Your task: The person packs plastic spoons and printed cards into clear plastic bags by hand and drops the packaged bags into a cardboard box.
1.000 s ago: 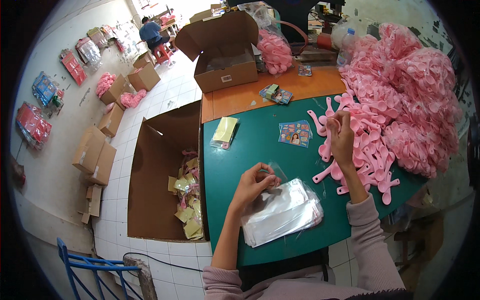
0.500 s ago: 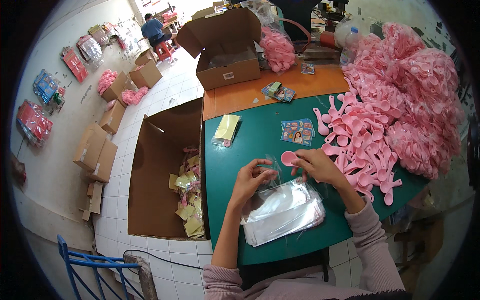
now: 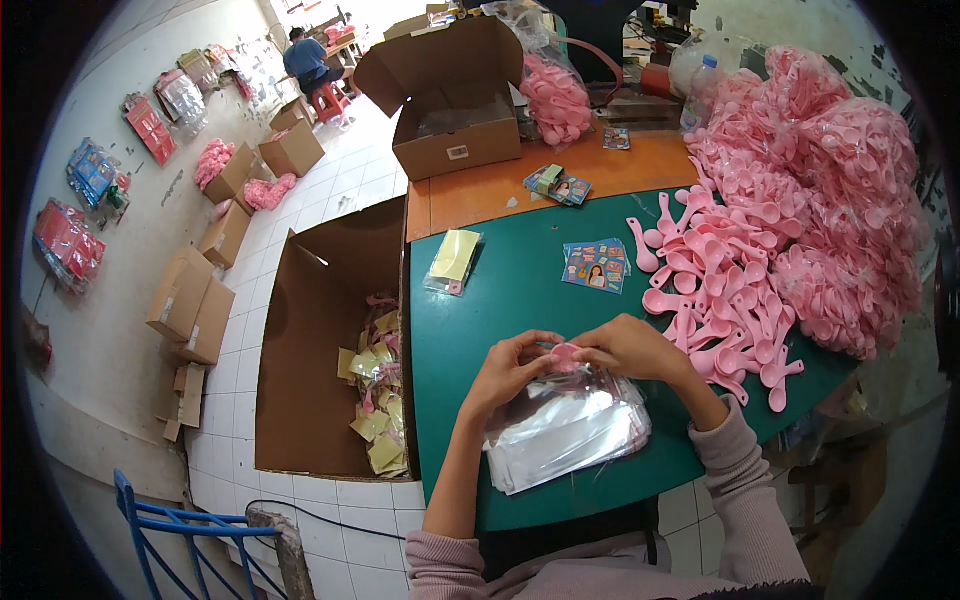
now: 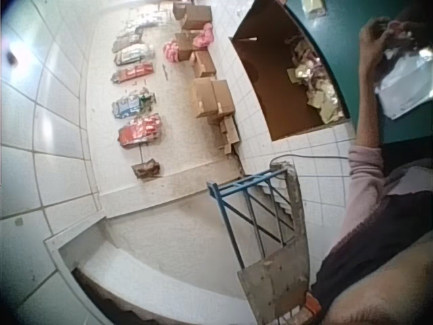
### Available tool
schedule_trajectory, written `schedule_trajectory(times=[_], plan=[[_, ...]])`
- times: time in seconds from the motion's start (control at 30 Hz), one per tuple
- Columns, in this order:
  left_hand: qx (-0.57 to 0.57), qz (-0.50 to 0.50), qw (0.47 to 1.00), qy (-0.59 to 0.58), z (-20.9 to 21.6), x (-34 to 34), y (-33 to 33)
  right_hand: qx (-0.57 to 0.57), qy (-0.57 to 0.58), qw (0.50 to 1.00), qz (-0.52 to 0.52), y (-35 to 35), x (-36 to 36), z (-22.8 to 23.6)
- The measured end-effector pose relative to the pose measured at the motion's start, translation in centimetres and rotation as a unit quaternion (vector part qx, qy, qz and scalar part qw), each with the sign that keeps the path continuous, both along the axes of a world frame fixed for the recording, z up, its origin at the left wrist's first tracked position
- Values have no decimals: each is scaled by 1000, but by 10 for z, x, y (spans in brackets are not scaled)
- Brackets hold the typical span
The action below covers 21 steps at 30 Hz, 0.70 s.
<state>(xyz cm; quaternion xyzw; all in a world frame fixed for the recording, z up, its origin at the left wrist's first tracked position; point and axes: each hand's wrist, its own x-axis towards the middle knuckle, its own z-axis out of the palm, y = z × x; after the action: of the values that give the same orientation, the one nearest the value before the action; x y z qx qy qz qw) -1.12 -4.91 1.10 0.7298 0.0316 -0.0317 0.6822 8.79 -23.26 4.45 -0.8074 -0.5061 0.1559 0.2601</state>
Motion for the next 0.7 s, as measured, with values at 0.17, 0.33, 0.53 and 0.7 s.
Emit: schedule_trajectory(times=[0.17,0.33,0.53,0.7], plan=[[10,10,1000,-19,-10,-2,7,96,66,992,49,-11,9,18],[-71,69,995,-4,2,1,5,322,243,904,-142,-5,21,2],[-27,-8,1000,-2,4,-2,4,270,116,950,-104,15,-1,-1],[-97,46,994,-25,4,1,1,344,253,893,-144,21,0,-5]])
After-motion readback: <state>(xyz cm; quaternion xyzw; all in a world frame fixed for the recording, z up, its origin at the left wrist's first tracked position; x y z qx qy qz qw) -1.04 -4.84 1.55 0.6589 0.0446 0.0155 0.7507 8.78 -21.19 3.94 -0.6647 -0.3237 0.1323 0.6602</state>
